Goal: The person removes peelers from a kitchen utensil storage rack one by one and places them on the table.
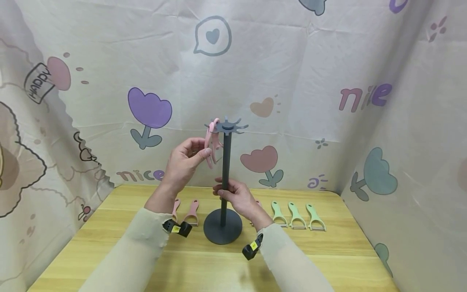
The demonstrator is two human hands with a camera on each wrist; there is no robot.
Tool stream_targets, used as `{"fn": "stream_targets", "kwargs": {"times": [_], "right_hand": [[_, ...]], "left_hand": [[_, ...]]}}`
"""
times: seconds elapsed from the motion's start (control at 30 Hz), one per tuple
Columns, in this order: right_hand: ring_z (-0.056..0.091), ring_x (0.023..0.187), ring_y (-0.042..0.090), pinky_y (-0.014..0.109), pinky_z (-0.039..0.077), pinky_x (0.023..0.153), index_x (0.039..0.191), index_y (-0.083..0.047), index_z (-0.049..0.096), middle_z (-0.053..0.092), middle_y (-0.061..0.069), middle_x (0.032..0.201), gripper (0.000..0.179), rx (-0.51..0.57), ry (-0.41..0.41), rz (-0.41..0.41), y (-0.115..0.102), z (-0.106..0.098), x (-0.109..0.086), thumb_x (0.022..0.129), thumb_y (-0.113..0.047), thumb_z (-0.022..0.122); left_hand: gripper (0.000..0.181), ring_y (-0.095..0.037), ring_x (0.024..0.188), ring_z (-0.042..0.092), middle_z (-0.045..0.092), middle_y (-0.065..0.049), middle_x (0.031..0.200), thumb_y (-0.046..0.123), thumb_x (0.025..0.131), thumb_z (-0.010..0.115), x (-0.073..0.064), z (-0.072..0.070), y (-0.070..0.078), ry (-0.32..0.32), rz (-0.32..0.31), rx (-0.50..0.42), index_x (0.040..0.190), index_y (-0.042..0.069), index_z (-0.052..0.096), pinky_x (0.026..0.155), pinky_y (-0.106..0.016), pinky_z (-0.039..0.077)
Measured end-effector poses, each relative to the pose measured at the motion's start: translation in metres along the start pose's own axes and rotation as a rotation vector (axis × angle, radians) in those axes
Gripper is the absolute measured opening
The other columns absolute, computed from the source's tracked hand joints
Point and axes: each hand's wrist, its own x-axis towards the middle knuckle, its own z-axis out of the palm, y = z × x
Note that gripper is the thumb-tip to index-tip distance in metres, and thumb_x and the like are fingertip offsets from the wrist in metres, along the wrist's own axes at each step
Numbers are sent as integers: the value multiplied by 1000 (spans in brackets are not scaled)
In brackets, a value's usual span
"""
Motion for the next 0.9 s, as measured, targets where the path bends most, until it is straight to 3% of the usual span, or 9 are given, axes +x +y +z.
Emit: {"fn": "stream_targets", "kwargs": {"times": [0.53, 0.9], "right_hand": [[71, 120, 32, 58, 54, 106, 144, -1, 59, 65, 33, 132, 39, -28, 3, 1, 1, 0, 0, 105, -3, 61], [71, 120, 34, 56, 55, 105, 144, 0, 58, 61, 38, 133, 38, -34, 3, -12, 0, 1, 0, 106, -3, 61]], "left_hand": [[33, -24, 107, 64, 70, -11, 116, 22, 99, 76, 1, 0, 5, 32, 19, 9, 129, 11, 69, 89, -36, 51], [34, -23, 113, 66, 71, -11, 120, 26, 101, 74, 2, -4, 7, 40, 27, 3, 130, 11, 68, 100, -40, 52]]}}
